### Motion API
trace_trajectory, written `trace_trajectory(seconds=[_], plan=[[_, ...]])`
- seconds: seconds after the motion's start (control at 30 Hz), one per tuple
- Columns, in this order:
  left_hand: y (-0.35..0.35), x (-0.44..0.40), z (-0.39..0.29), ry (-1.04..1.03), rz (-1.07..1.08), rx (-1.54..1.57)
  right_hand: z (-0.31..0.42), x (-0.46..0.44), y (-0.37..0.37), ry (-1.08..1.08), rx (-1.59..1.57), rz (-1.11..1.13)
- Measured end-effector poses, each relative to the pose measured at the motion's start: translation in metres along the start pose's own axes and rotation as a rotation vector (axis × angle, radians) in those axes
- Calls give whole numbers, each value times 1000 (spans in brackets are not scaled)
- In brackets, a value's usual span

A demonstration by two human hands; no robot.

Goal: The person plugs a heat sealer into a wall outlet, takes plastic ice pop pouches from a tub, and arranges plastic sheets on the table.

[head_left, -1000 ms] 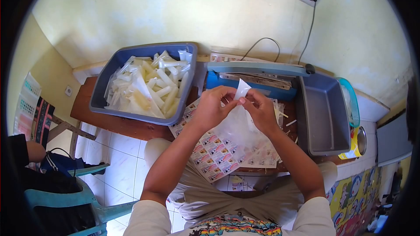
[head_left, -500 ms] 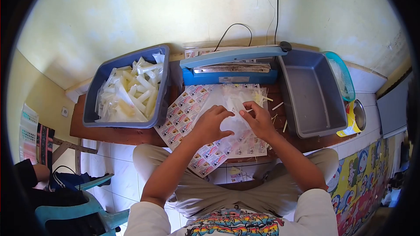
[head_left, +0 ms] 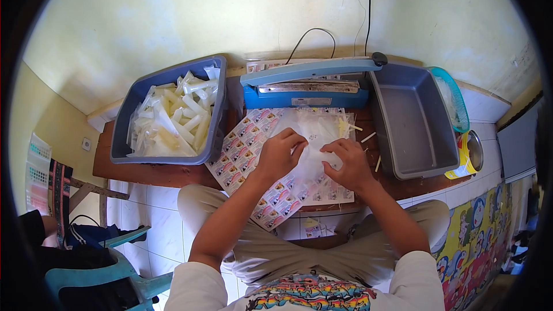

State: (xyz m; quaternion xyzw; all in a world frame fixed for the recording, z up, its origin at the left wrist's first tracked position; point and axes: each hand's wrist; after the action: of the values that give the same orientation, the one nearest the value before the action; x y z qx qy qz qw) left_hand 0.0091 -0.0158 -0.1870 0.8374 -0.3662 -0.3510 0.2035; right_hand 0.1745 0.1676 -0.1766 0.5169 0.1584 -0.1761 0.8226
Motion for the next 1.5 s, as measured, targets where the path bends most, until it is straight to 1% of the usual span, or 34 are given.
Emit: trace_trajectory(seconds=[0.03,0.07,0.1,0.17,0.23,0.3,0.37,0.47,0.53,0.63,0.7,0.77,0.83,1.03,1.17,1.23,1.27,1.33,1.37,1.43,1.5], plan=[[-1,-1,1,51,-54,56,1,-1,2,88,122,-10],[-1,-1,2,103,-108,113,0,0,-2,89,121,-9],[0,-1,1,104,-110,113,-1,1,-8,65,124,-2],[4,-1,0,86,-54,151,-1,2,-21,41,128,4],[2,1,4,67,-21,150,2,-1,-32,-47,81,-48],[1,5,6,48,15,145,1,-2,-38,-71,107,-22],[-1,7,7,160,84,171,1,-2,-43,-97,136,6],[-4,12,14,157,133,90,6,-2,-50,-147,120,28],[-9,15,15,172,126,87,7,-1,-55,-229,-20,-4],[-15,17,22,179,101,77,8,-1,-58,-250,-109,19],[-15,17,23,168,91,73,10,0,-56,-227,-143,34],[-12,16,20,225,80,59,12,1,-53,-204,-174,47],[-13,17,23,240,73,54,16,2,-51,-174,-251,174],[-12,19,25,266,109,12,17,8,-57,-72,-160,281],[-7,20,23,286,128,30,7,7,-51,-77,-239,345],[-6,20,23,294,153,15,3,4,-47,43,-92,291],[-5,20,22,303,179,0,3,5,-46,43,-93,291],[-6,21,22,292,181,2,18,-3,-32,31,173,76],[-6,21,22,280,183,3,18,-5,-35,32,173,78],[-4,20,22,287,192,4,12,-7,-43,5,216,-74],[-8,20,24,290,200,9,1,-6,-57,-3,180,-64]])
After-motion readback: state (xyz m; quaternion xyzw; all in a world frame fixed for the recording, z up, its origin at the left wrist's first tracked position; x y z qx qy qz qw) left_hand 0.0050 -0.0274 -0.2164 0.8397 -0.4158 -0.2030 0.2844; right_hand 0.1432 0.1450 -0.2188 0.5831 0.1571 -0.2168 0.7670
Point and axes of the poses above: each hand's wrist, its own x-axis away from the middle knuckle, its own y-axis out of the back of the hand, z = x × y, and after that the axes turned 5 degrees about x, right-handed
